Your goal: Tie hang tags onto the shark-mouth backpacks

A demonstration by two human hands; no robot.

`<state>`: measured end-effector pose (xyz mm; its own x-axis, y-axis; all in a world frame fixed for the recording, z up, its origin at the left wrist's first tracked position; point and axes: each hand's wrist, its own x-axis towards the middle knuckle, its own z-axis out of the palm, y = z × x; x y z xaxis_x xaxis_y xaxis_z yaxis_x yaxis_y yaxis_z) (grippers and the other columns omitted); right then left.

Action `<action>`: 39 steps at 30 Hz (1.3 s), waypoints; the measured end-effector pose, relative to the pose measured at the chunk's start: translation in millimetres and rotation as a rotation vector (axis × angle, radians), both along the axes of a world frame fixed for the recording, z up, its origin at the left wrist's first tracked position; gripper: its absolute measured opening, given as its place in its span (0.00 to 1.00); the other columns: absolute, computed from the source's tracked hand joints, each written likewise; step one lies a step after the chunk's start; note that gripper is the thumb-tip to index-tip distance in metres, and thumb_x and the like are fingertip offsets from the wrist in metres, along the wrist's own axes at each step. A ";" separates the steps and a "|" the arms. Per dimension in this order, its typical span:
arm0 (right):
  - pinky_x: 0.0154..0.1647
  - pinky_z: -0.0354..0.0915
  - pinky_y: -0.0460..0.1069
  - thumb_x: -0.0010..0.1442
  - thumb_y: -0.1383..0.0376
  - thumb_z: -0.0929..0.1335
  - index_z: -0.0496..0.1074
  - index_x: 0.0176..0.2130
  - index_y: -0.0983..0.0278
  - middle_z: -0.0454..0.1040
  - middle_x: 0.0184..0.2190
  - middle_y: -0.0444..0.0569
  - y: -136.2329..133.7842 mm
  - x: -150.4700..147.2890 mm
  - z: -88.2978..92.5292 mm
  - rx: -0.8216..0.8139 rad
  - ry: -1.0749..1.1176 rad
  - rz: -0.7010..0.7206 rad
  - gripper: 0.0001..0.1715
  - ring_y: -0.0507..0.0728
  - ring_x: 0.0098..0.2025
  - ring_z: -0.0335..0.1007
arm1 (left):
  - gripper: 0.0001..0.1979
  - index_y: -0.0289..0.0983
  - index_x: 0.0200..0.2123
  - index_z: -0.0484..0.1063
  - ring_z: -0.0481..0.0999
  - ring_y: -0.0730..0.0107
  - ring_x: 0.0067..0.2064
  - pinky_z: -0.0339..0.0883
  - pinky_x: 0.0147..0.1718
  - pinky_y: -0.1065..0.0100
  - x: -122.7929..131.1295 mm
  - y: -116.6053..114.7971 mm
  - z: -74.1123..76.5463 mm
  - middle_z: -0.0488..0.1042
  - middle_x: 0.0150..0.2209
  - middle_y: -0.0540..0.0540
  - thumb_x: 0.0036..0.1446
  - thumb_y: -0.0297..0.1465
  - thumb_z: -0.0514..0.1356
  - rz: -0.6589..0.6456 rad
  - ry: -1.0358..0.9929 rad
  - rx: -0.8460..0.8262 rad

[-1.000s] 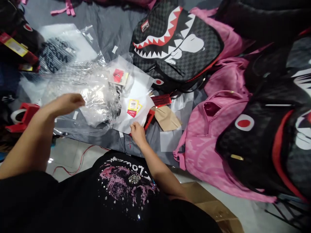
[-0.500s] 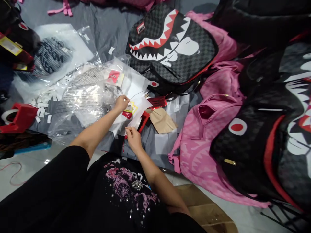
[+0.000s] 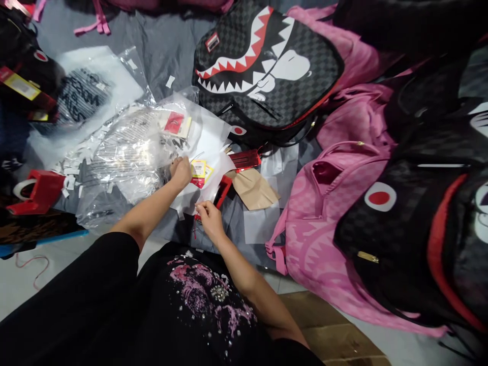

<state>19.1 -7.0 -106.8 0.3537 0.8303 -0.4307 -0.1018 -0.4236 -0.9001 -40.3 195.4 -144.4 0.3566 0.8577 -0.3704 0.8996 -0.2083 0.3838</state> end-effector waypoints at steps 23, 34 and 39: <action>0.18 0.63 0.45 0.57 0.49 0.68 0.64 0.31 0.60 0.64 0.18 0.36 5.3 11.4 26.5 -0.031 0.286 -0.234 0.18 0.49 0.15 0.60 | 0.06 0.36 0.34 0.64 0.77 0.67 0.33 0.72 0.31 0.67 1.2 -12.0 39.9 0.76 0.32 0.47 0.56 0.28 0.61 0.419 -0.562 -0.398; 0.18 0.55 0.43 0.56 0.52 0.68 0.70 0.38 0.63 0.69 0.25 0.40 3.0 11.7 72.0 0.059 0.169 -0.200 0.18 0.46 0.18 0.59 | 0.22 0.35 0.33 0.63 0.76 0.72 0.27 0.71 0.23 0.72 -42.5 -62.1 110.1 0.76 0.29 0.49 0.40 0.33 0.73 0.793 -1.050 -0.793; 0.17 0.48 0.42 0.53 0.52 0.71 0.68 0.40 0.62 0.67 0.22 0.37 3.3 -5.2 86.7 0.066 0.286 -0.256 0.20 0.44 0.16 0.52 | 0.31 0.37 0.37 0.60 0.77 0.72 0.31 0.73 0.28 0.71 -50.5 -94.8 113.5 0.76 0.34 0.51 0.37 0.42 0.74 0.745 -1.254 -0.704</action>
<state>13.8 -3.7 -20.0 0.4266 0.7598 -0.4907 -0.4478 -0.2939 -0.8444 -90.8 100.6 -30.9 0.3254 0.7647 -0.5561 -0.2204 0.6333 0.7418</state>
